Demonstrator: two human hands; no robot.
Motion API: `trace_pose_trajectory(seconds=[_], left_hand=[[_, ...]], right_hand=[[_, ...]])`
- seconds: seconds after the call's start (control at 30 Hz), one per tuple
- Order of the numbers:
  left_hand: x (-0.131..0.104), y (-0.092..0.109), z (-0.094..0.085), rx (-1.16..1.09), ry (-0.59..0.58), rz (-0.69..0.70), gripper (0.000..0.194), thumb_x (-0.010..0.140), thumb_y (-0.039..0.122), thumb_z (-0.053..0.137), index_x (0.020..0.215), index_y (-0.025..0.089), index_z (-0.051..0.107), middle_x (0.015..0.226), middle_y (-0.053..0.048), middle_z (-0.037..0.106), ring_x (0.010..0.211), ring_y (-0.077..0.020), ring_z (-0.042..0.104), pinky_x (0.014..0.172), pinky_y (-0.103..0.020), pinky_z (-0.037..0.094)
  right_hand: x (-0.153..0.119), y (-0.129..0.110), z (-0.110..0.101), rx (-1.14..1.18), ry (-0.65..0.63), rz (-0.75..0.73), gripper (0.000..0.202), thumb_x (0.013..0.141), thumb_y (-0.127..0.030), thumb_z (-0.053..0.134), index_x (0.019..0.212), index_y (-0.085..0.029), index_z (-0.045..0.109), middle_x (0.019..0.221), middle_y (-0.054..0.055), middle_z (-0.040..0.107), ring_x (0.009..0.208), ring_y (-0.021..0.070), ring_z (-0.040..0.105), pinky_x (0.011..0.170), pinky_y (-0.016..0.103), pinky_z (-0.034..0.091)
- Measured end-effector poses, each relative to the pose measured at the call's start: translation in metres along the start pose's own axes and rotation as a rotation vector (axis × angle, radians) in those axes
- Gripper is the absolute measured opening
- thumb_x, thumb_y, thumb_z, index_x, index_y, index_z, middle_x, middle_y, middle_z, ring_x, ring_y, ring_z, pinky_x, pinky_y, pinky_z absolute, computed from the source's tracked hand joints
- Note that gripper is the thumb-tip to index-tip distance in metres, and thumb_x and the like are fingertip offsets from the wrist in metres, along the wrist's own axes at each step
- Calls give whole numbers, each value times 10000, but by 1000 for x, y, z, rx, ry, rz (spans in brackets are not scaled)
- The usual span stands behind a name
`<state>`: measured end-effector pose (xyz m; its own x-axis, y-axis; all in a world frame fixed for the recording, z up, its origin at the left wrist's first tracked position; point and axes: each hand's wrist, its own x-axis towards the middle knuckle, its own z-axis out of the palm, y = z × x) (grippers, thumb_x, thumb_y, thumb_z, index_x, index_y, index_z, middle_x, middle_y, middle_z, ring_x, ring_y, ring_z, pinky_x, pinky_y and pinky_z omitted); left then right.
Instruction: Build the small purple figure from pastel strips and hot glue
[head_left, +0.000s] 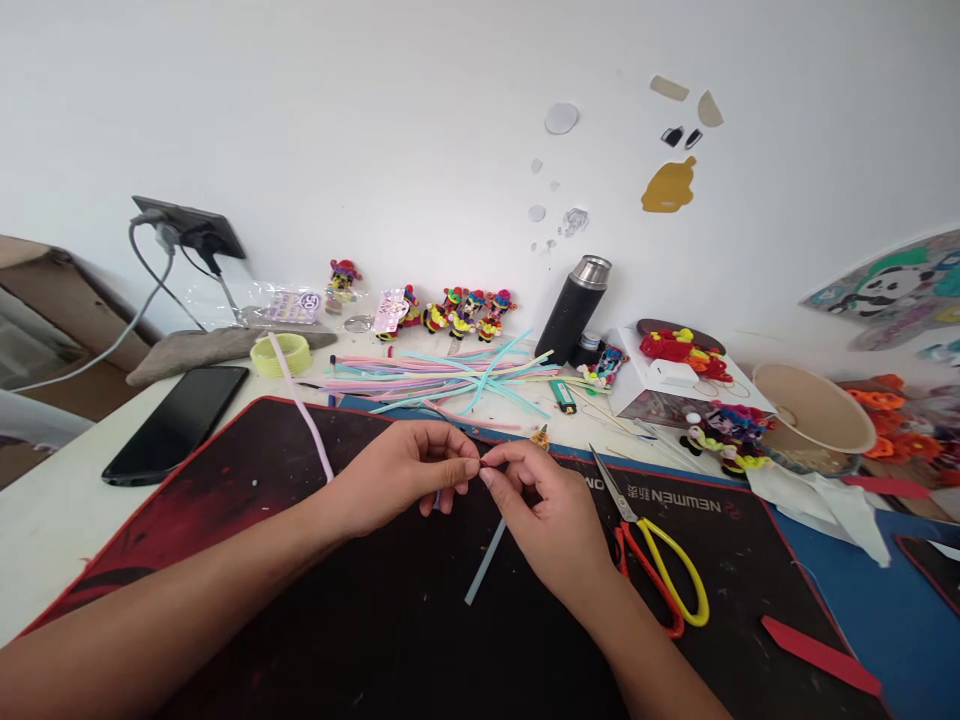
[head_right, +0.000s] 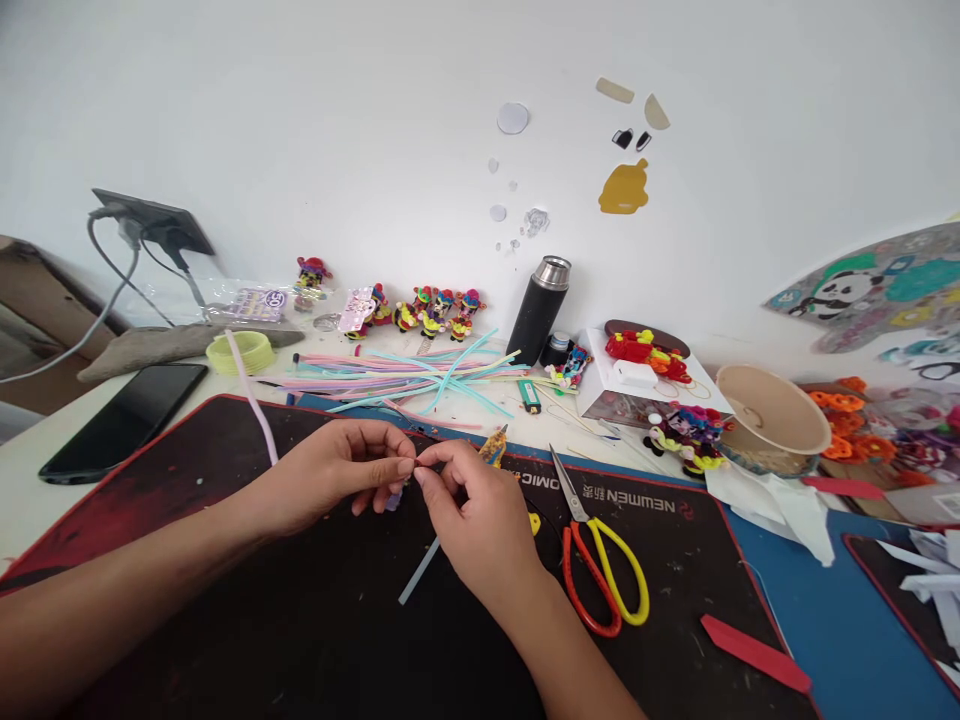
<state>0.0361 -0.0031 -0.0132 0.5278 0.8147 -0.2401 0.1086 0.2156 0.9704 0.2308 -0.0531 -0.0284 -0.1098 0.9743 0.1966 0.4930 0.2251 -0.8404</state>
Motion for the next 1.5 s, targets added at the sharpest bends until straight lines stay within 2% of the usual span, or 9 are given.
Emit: trace_pose_trajectory(seconds=[0.3,0.5,0.77,0.9,1.07,1.23,1.5], left_hand=[[-4,-5,2,229,103,255,197,903,345,716,890,149,732,759,-8,692,592,-102,608,555,-198,482],[-4,-9,3,239,115,294,180,925,332,693,896,158,728,720,5,674,585,-117,621,538,-202,495],[-5,-15,2,502,250,564,89,960,216,683,922,180,755,783,-5,743,633,-120,645,591,-202,491],[-6,-17,1,551,250,672,70,979,175,674,963,187,742,824,-3,756,652,-114,670,608,-189,507],[-4,-20,-3,711,233,851,88,988,109,656,1003,186,697,856,-6,753,766,-124,712,726,-193,532],[-3,-22,-4,843,216,975,92,1024,112,585,1044,181,642,870,-23,746,758,-134,705,677,-199,510],[-4,-22,-5,963,228,1005,80,1026,124,550,1019,173,613,826,-25,724,673,-137,666,611,-220,471]], right_hand=[[0,0,-2,56,12,-6,137,981,-300,615,1000,-200,707,569,-82,463,498,113,434,504,246,296],[0,-2,-1,110,11,3,136,984,-304,612,996,-197,696,561,-88,451,493,111,422,500,247,290],[0,-3,-1,101,13,4,143,979,-311,617,982,-195,700,558,-90,435,496,111,410,505,249,290],[1,-4,-1,113,5,16,147,975,-318,622,972,-194,702,564,-81,459,502,113,421,501,247,289],[1,-5,0,206,-12,62,131,963,-322,631,955,-202,681,559,-83,470,478,108,421,480,240,290],[1,-6,1,347,-58,138,143,956,-348,647,942,-206,660,572,-90,471,420,87,416,442,227,287],[1,-5,-1,510,-147,239,252,948,-443,669,968,-193,646,528,-100,481,391,77,390,400,198,281]])
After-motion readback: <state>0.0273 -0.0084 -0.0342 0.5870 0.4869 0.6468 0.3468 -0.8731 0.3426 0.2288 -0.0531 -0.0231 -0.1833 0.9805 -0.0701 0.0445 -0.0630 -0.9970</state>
